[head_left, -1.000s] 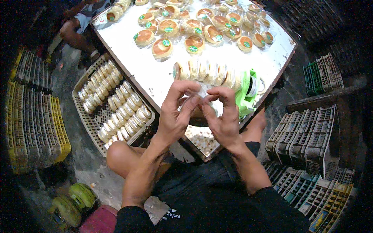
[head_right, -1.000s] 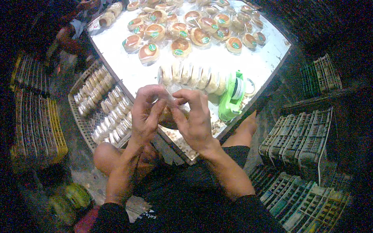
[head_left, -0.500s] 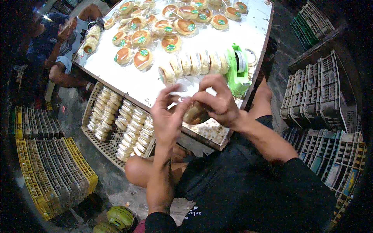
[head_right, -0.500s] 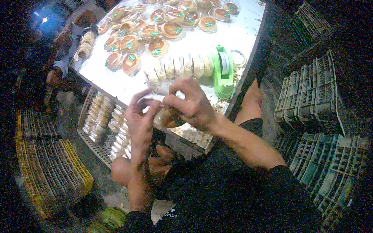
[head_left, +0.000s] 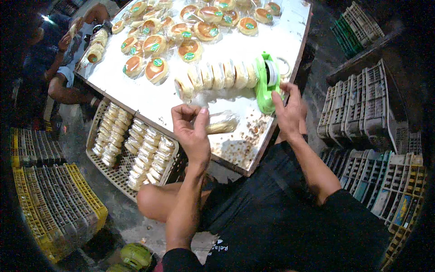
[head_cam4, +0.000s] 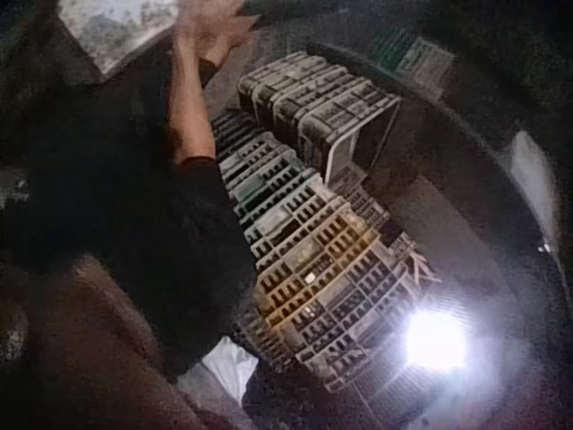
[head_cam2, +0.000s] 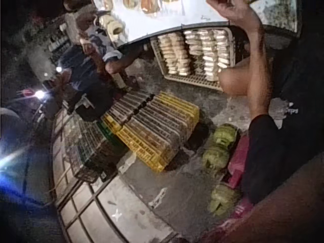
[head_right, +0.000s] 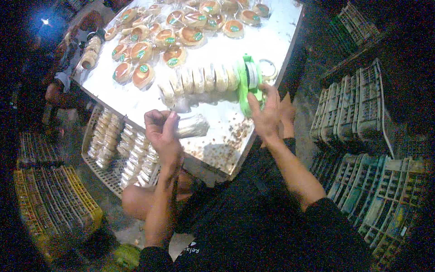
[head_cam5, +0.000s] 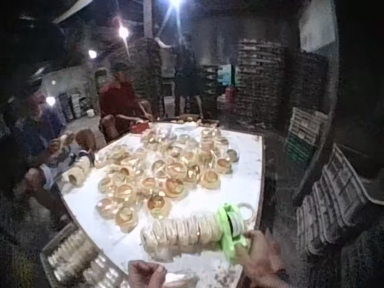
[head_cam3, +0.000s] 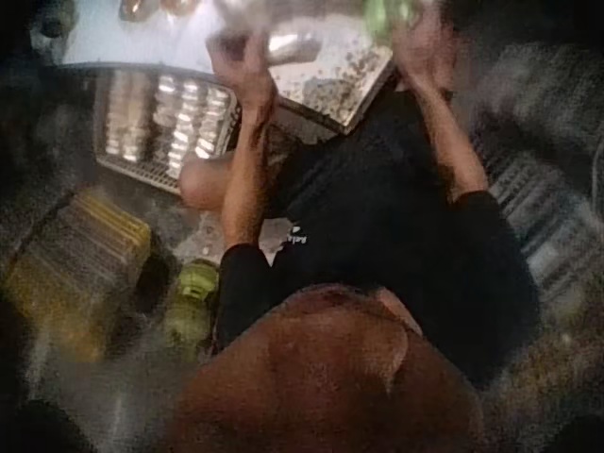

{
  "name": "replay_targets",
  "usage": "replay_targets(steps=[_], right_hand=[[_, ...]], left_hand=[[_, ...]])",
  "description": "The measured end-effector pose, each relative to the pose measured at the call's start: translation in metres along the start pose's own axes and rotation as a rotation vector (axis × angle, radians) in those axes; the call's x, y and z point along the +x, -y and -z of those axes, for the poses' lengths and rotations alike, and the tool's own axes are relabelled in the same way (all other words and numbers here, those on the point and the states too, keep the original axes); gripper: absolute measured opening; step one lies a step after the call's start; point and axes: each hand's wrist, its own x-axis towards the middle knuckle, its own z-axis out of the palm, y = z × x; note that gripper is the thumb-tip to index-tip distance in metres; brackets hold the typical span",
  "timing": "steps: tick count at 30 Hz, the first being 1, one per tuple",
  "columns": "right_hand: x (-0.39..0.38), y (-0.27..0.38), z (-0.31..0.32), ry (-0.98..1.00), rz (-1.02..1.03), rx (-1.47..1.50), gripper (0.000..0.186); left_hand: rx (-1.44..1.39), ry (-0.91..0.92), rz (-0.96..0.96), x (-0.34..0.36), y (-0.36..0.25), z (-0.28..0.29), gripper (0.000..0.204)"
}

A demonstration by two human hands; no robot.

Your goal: The person sits on the floor and repeatedly picks up round buns, places them into clear plastic bags, seals the bags using a handheld tape dispenser, and sets the packaged buns aside on a table. Another person works alongside at the same table.

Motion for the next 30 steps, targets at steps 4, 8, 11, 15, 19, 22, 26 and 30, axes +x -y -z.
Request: replay_targets(steps=[4,8,11,15,19,22,26,30], right_hand=[[0.017,0.013,0.013,0.213,-0.425,-0.268,0.044],[0.042,0.004,0.007,0.133,-0.339,-0.197,0.045],[0.006,-0.011,0.013,0.108,-0.240,-0.099,0.035],[-0.034,-0.026,0.005,0.333,-0.600,0.225,0.028],[-0.054,0.090,-0.034,0.335,-0.035,0.359,0.014],[-0.053,0.112,-0.062,0.331,-0.038,0.420,0.016],[-0.060,0.109,-0.059,0.483,-0.403,0.709,0.051],[-0.032,0.098,-0.066,0.978,-0.744,0.886,0.042]], left_hand=[[0.058,-0.046,0.045,-0.005,0.016,0.002,0.017],[0.116,0.001,0.017,-0.014,0.024,-0.006,0.018],[0.115,-0.017,0.043,-0.011,0.028,0.006,0.019],[0.154,-0.058,0.004,-0.004,0.036,0.007,0.021],[0.282,-0.106,-0.024,0.001,0.044,0.022,0.027],[0.257,-0.109,-0.035,-0.003,0.022,0.013,0.030],[0.211,0.115,-0.072,0.001,-0.002,0.025,0.033],[-0.081,-0.010,0.020,0.031,-0.007,0.035,0.037]])
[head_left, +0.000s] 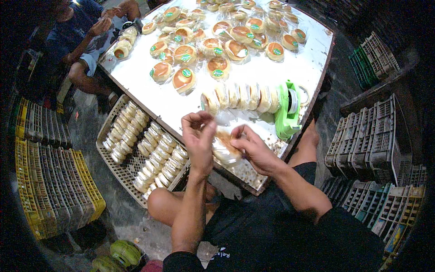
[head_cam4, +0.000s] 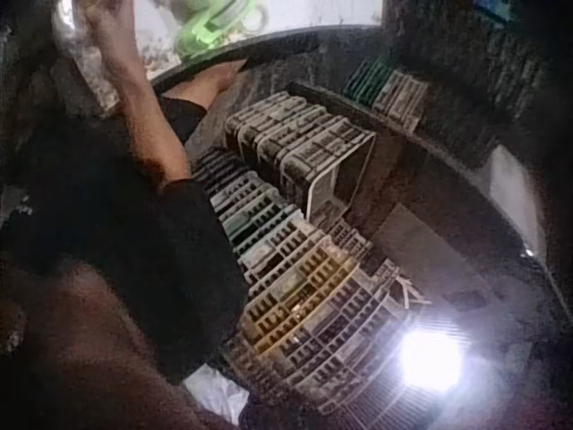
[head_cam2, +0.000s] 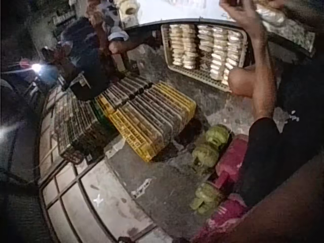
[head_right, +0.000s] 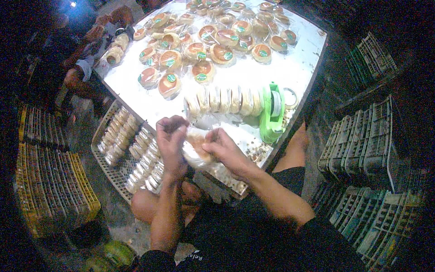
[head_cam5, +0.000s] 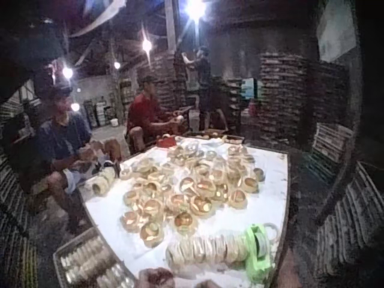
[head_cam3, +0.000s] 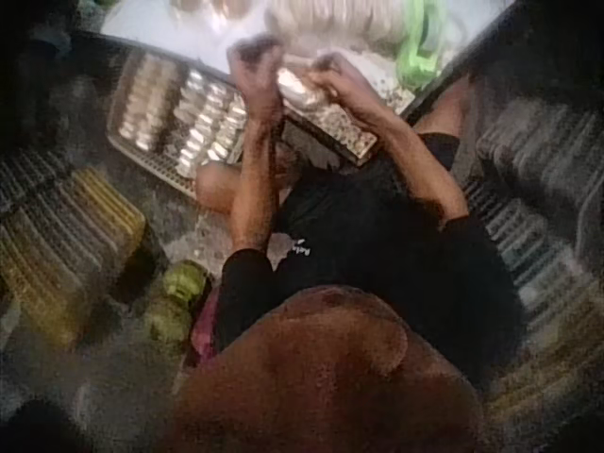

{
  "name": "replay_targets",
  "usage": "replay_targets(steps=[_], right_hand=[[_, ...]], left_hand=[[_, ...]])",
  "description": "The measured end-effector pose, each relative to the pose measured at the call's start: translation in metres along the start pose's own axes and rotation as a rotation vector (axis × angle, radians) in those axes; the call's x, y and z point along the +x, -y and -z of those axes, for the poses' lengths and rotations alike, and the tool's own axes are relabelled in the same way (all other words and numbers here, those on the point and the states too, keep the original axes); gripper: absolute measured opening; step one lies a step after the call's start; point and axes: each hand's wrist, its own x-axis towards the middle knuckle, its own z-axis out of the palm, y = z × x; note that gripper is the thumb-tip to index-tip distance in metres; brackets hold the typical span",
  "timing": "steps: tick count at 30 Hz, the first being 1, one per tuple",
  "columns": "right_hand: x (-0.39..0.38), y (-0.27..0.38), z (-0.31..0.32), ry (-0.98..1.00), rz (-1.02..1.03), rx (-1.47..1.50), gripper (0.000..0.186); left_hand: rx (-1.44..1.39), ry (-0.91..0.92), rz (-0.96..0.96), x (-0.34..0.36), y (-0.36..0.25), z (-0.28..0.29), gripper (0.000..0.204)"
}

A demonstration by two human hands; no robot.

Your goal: The person sits on the floor and repeatedly picks up round buns, places them into clear plastic bags, seals the bags using a handheld tape dispenser, and sets the packaged buns aside on a table. Another person works alongside at the same table.

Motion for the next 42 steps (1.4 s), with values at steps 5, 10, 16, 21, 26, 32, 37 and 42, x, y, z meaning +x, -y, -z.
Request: replay_targets(steps=[5,10,16,21,26,32,37,42], right_hand=[[0.080,0.026,-0.019,-0.228,0.654,-0.662,0.032],[0.188,0.083,0.020,-0.471,0.883,-1.126,0.033],[0.305,0.121,0.021,-0.731,0.430,-1.312,0.071],[0.326,0.134,0.022,-0.635,0.352,-1.309,0.097],[0.230,0.099,-0.010,-0.434,0.940,-1.207,0.084],[0.047,0.028,-0.038,-0.226,0.945,-0.691,0.062],[-0.002,0.059,-0.015,-0.116,1.116,-0.865,0.016],[-0.045,0.053,-0.005,-0.269,1.315,-0.739,0.008]], left_hand=[[0.139,0.012,0.254,0.044,-0.010,0.022,0.047],[0.266,0.012,0.351,0.084,0.033,0.049,0.051],[0.391,-0.250,0.260,0.079,0.009,0.032,0.054],[0.328,-0.213,0.270,0.074,-0.002,0.040,0.053],[0.292,-0.183,0.141,0.073,-0.005,0.024,0.050],[0.352,-0.214,0.063,0.035,-0.005,-0.003,0.044],[0.401,-0.002,-0.260,-0.016,-0.008,-0.018,0.018],[0.433,0.046,-0.489,-0.044,-0.034,-0.014,0.022]])
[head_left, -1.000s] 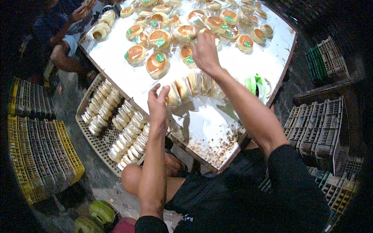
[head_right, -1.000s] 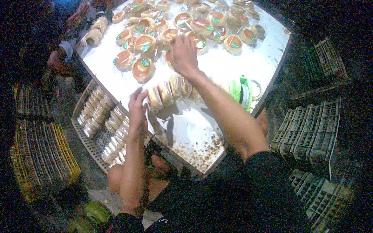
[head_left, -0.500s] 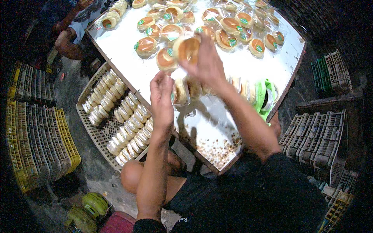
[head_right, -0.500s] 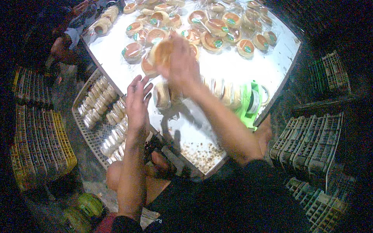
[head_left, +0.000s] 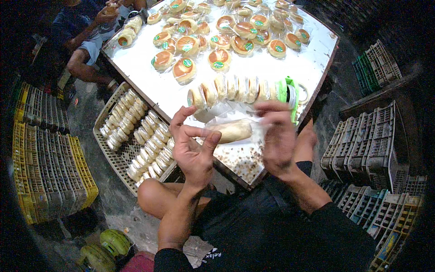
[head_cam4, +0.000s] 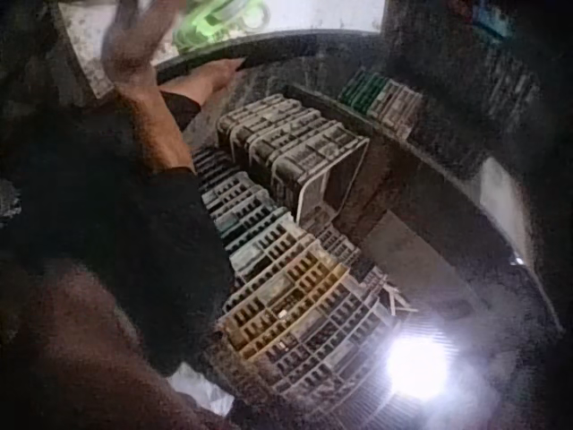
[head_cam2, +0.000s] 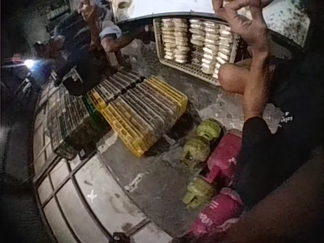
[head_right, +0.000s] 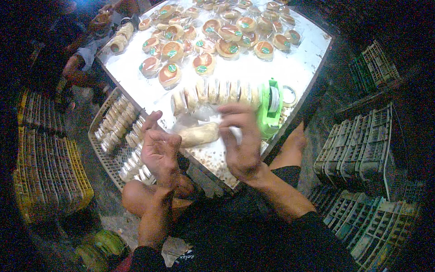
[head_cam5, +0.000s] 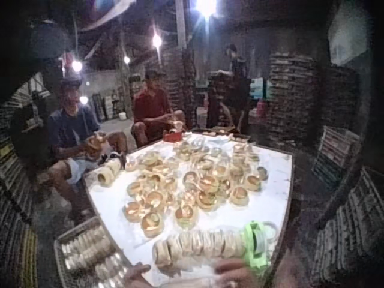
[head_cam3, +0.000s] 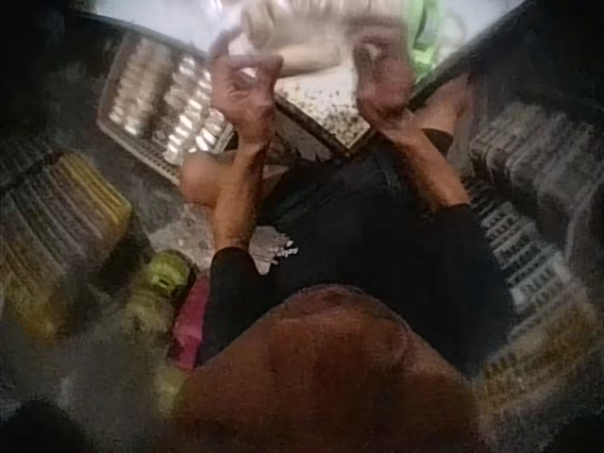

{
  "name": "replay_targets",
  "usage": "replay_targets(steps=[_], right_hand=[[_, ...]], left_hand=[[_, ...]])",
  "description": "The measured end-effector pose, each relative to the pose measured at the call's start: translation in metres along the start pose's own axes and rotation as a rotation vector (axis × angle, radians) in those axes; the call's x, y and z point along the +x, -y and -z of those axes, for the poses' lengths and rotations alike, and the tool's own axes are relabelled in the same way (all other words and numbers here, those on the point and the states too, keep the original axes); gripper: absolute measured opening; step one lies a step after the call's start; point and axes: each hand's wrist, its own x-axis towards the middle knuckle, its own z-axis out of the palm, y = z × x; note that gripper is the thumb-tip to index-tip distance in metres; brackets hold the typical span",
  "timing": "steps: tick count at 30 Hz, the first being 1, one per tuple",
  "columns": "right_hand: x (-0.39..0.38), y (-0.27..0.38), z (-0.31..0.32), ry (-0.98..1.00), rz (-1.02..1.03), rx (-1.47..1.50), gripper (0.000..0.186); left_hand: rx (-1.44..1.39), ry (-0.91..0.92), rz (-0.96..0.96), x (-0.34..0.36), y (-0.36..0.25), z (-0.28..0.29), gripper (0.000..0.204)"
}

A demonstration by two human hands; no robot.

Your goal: The person sits on the floor and repeatedly picks up round buns, places them into clear plastic bags, seals the bags using a handheld tape dispenser, and sets the packaged buns aside on a table. Another person works alongside at the same table.

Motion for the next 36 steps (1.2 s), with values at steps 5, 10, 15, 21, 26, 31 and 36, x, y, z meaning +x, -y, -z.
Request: replay_targets(steps=[5,10,15,21,26,31,36], right_hand=[[0.012,0.007,0.011,-0.004,-0.231,-0.086,0.019],[0.017,-0.013,0.001,-0.078,-0.438,0.132,0.023],[0.021,-0.010,-0.035,-0.285,-0.551,0.451,0.020],[0.011,0.000,-0.047,-0.252,-0.627,0.665,0.016],[0.014,0.010,-0.034,0.040,-0.565,0.594,0.019],[0.006,0.019,-0.045,-0.080,-0.594,0.786,0.014],[0.007,0.023,-0.046,-0.102,-0.592,0.771,0.014]], left_hand=[[-0.204,-0.088,0.144,-0.004,-0.003,0.009,0.022],[-0.204,-0.147,0.077,0.028,0.004,0.014,0.023],[-0.064,-0.064,0.135,0.016,0.010,-0.006,0.036],[-0.152,-0.166,0.161,0.008,0.003,-0.002,0.016],[-0.130,-0.143,0.292,0.006,0.007,0.007,0.019],[-0.072,-0.027,0.479,0.014,0.002,0.004,0.024],[0.094,0.052,0.393,0.007,-0.020,-0.010,0.023]])
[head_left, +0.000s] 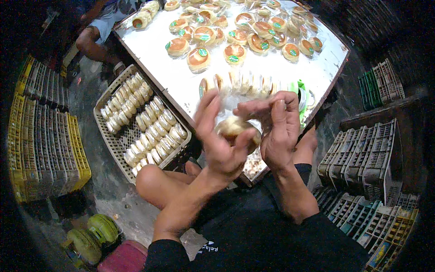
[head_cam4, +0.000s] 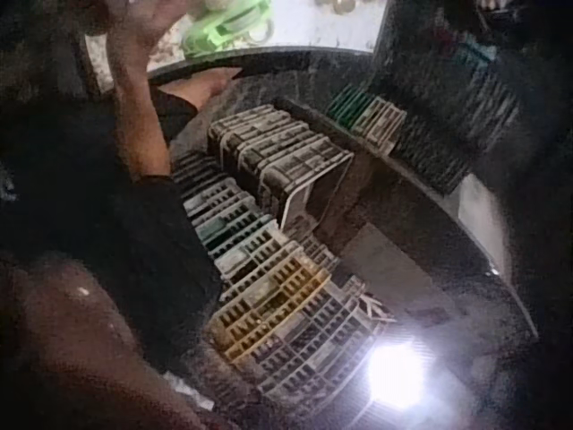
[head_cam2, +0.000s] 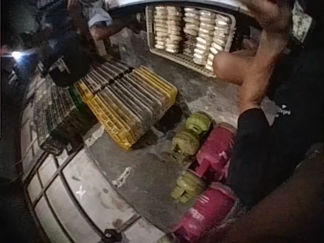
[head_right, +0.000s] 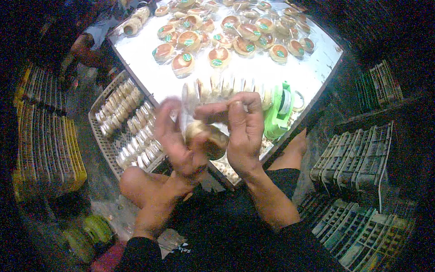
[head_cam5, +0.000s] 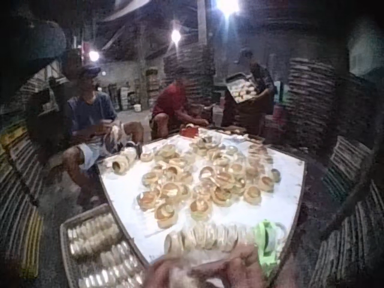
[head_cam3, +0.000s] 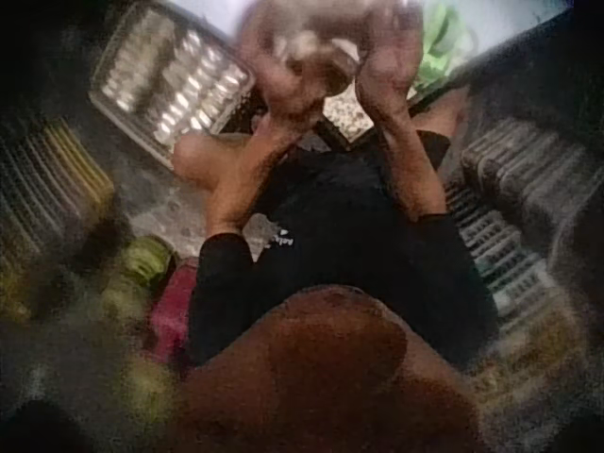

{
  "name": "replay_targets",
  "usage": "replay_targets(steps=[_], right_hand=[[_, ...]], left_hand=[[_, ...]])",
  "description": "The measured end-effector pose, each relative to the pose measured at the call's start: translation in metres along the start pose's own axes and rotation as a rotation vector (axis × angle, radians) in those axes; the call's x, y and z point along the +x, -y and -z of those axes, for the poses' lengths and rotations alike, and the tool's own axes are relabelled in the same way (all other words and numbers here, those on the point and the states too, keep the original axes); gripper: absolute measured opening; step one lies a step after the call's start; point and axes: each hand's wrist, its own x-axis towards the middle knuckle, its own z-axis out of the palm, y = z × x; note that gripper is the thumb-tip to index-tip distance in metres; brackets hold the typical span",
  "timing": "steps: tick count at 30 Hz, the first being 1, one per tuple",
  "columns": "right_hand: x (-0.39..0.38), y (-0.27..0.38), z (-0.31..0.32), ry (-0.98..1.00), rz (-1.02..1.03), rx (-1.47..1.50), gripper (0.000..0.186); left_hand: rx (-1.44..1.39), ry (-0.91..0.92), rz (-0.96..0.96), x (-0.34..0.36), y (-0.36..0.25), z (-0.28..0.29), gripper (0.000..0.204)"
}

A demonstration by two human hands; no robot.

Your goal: The person sits on the floor and repeatedly picks up round buns, places them into clear plastic bags, seals the bags using a handheld tape dispenser, and sets the packaged buns aside on a table. Another person works alongside at the same table.

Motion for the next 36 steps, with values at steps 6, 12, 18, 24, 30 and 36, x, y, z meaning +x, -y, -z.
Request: replay_targets(steps=[6,12,18,24,30,36], right_hand=[[-0.005,-0.011,0.020,0.082,0.748,-0.890,0.039],[-0.020,-0.029,0.019,0.121,-0.128,-0.660,0.037],[0.005,-0.016,0.023,0.192,0.320,-0.927,0.028],[0.005,-0.024,0.039,0.259,0.415,-0.930,0.025],[0.011,-0.038,0.035,0.247,0.260,-0.894,0.020],[0.021,-0.039,0.049,0.295,0.496,-1.140,0.016]], left_hand=[[-0.621,0.063,0.253,0.007,0.006,0.001,0.019],[-0.135,-0.035,-0.041,0.001,0.015,-0.001,0.010],[-0.223,0.186,-0.134,0.014,0.031,0.013,0.041],[-0.354,0.076,0.037,0.006,0.018,0.008,0.065],[-0.069,0.093,0.097,0.018,0.028,0.017,0.057],[0.522,0.053,-0.378,0.021,0.024,0.024,0.016]])
